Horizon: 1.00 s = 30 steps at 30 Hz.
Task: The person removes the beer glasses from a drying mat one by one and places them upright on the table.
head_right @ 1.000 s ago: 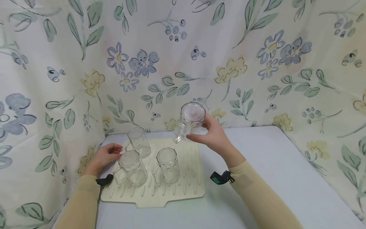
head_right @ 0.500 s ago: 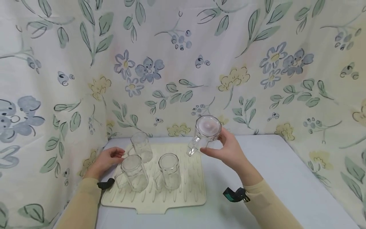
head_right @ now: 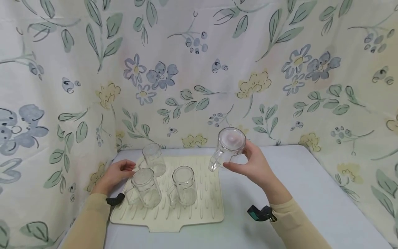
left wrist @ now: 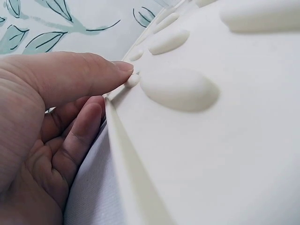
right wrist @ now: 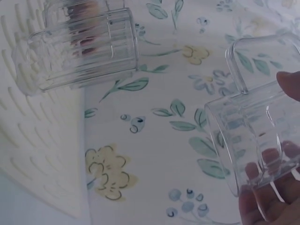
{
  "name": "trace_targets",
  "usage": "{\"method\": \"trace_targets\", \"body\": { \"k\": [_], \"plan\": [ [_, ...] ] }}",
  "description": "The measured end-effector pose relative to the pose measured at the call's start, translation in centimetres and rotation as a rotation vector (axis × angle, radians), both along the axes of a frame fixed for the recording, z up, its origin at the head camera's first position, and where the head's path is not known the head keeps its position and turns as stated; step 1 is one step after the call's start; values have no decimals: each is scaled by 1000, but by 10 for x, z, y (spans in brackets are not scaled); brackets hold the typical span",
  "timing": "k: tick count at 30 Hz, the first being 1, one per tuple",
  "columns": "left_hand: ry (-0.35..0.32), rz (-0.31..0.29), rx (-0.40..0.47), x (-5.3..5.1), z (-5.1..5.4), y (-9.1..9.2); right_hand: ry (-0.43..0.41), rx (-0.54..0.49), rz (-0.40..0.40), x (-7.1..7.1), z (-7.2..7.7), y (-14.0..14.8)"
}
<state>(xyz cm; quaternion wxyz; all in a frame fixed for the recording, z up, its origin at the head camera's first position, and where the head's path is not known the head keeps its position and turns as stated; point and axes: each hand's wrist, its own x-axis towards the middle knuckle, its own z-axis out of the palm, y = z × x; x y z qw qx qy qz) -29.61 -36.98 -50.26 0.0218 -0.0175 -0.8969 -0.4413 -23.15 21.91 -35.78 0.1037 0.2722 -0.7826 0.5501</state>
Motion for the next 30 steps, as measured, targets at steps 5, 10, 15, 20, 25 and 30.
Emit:
{"method": "trace_targets", "body": {
  "k": [5, 10, 15, 20, 25, 30],
  "plan": [
    [-2, 11, 5, 0, 1, 1, 20, 7, -1, -2, 2, 3],
    [-15, 19, 1, 0, 3, 1, 42, 8, 11, -5, 1, 5],
    [-17, 28, -6, 2, 7, 1, 28, 23, 0, -5, -1, 6],
    [-6, 75, -6, 7, 23, 1, 14, 34, -7, -3, 0, 5],
    [70, 134, -42, 16, 58, 3, 16, 43, -10, -1, 0, 4],
    [196, 161, -113, 33, 108, 16, 18, 42, -7, 0, 0, 4]
  ]
}}
